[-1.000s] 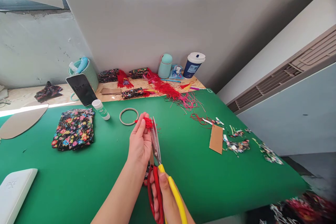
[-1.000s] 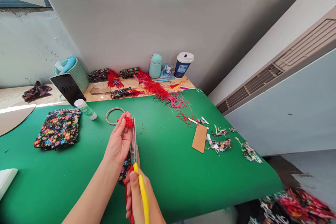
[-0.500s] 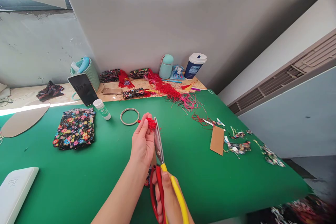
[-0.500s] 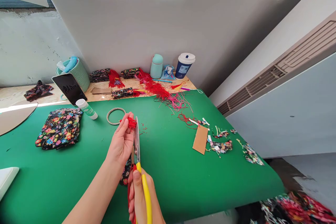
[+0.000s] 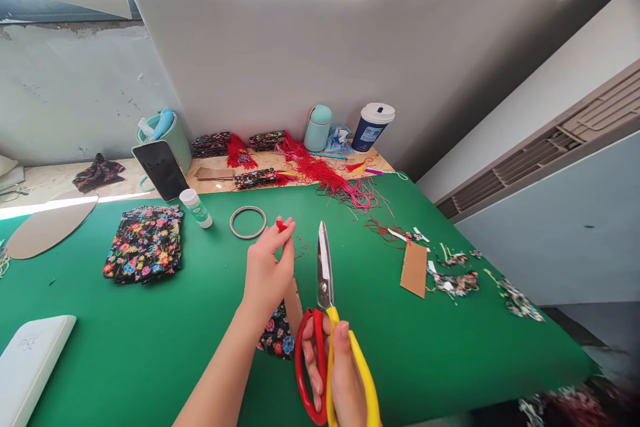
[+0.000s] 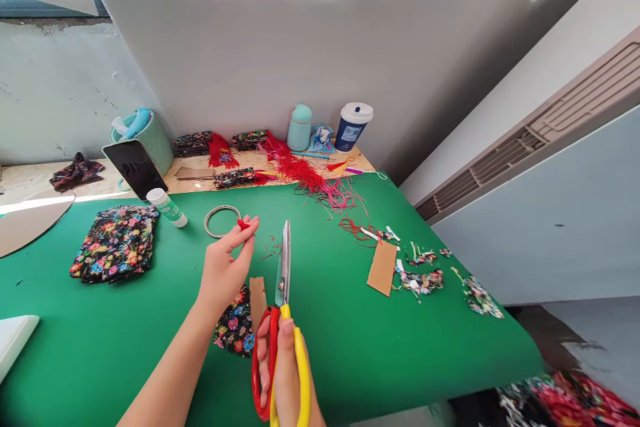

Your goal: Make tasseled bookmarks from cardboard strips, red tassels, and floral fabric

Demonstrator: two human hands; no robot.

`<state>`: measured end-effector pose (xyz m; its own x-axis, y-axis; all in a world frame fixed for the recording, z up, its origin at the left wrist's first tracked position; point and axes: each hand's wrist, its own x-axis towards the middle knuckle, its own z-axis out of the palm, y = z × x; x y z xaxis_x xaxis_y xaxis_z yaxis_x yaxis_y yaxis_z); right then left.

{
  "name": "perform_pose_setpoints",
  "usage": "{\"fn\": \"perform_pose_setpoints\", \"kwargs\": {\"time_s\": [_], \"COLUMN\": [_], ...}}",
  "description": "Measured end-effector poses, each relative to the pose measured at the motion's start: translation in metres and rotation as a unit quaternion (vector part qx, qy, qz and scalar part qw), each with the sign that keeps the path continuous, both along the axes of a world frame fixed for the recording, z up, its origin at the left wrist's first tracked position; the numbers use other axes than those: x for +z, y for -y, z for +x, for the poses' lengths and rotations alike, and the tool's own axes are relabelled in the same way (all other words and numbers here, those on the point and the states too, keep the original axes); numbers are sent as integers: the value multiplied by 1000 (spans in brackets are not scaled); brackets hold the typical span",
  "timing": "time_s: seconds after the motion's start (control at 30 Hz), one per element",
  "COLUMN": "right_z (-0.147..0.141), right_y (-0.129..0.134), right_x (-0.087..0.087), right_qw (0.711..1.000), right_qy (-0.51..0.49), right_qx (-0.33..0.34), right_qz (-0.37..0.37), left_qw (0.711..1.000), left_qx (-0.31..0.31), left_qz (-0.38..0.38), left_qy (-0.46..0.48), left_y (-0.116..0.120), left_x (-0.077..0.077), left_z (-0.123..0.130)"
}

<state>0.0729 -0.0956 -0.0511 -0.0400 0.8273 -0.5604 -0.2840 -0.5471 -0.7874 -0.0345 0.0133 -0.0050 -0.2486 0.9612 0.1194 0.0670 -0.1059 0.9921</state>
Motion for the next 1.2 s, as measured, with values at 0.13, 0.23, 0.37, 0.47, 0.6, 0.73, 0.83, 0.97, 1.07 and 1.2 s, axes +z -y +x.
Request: {"fn": "perform_pose_setpoints", "kwargs": {"time_s": [0.13, 0.23, 0.37, 0.47, 0.6, 0.73, 0.83, 0.97, 1.07, 1.2], "right_z": [4, 10, 21, 27, 29, 26, 23, 22, 25, 27], "right_y": [-4, -13, -40, -69, -101, -114, -115, -116, -117, -116], "right_x": [-3, 3, 25, 43, 53, 50, 45, 44, 46, 47], "right_qw": [999, 997, 977, 939, 923, 932, 928, 925, 928, 924], "right_qy": [29, 59, 164, 235, 260, 233, 235, 243, 236, 246], "right_qx": [-12, -22, -46, -98, -76, -24, -22, -38, -30, -22], "right_qz": [23, 41, 127, 233, 274, 278, 288, 288, 285, 292], "left_qw": [994, 991, 971, 915, 857, 829, 824, 856, 893, 921], "left_qx": [-71, -128, -150, -153, -145, -125, -127, -154, -169, -193], "left_qz": [-50, -16, 87, 166, 219, 241, 238, 180, 106, 72], "left_qy": [62, 47, -165, -333, -443, -489, -498, -460, -404, -332], "left_y": [2, 6, 12, 14, 12, 10, 11, 12, 13, 14], "left_x": [8, 13, 9, 2, -6, -12, -13, -9, -3, 4], "left_z": [-4, -7, -7, -4, -1, -1, 0, 1, -2, -8]}}
